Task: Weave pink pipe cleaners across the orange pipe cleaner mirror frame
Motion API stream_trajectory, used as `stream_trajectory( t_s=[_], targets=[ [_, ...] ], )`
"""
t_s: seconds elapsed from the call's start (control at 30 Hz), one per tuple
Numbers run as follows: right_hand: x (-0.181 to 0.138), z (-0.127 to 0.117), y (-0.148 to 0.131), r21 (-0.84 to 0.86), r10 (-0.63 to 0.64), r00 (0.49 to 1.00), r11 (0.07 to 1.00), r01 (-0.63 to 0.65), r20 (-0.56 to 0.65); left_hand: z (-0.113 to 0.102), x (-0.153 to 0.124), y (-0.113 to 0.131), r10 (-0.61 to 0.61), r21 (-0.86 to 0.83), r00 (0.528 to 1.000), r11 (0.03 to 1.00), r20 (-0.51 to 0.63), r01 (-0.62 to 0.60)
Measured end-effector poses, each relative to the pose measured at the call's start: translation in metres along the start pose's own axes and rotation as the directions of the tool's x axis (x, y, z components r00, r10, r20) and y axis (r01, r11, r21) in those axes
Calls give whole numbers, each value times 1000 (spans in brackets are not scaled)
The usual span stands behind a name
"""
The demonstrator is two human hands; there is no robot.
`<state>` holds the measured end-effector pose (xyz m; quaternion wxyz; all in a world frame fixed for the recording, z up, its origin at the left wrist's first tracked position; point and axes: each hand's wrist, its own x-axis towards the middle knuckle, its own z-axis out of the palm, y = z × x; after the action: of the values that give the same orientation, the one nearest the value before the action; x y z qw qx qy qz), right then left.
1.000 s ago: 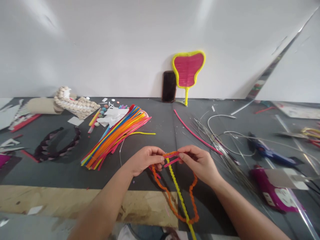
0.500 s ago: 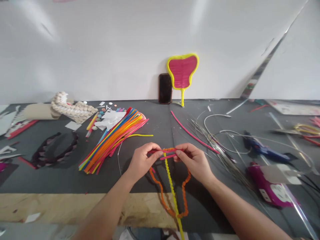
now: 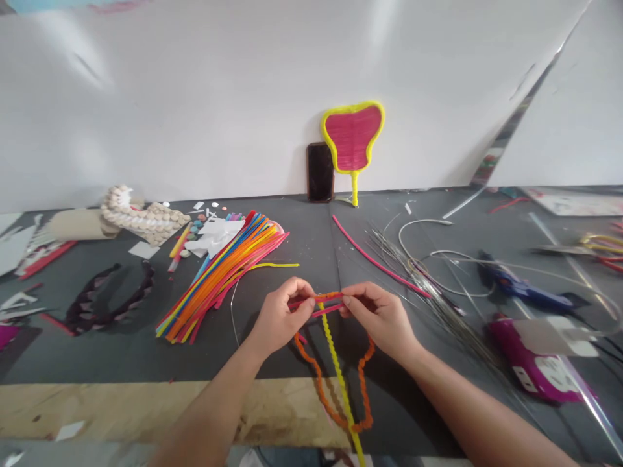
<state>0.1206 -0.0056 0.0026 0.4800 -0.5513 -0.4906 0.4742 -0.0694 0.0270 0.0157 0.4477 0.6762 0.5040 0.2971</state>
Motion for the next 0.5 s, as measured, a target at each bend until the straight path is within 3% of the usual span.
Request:
stream_trajectory(
  t_s=[0.17,0.27,0.5],
  targets=[
    [-3,3,1,-46,-32,997,998,35,64,-1,0,4,-66,30,996,997,53,64],
    [-2,2,5,-78,-31,994,996,40,105,-1,0,5,-31,59,999,998,40,29],
    [1,-3,3,-337,-124,979,925,174,163,1,-1,10,-82,1,992,997,93,83]
  ],
)
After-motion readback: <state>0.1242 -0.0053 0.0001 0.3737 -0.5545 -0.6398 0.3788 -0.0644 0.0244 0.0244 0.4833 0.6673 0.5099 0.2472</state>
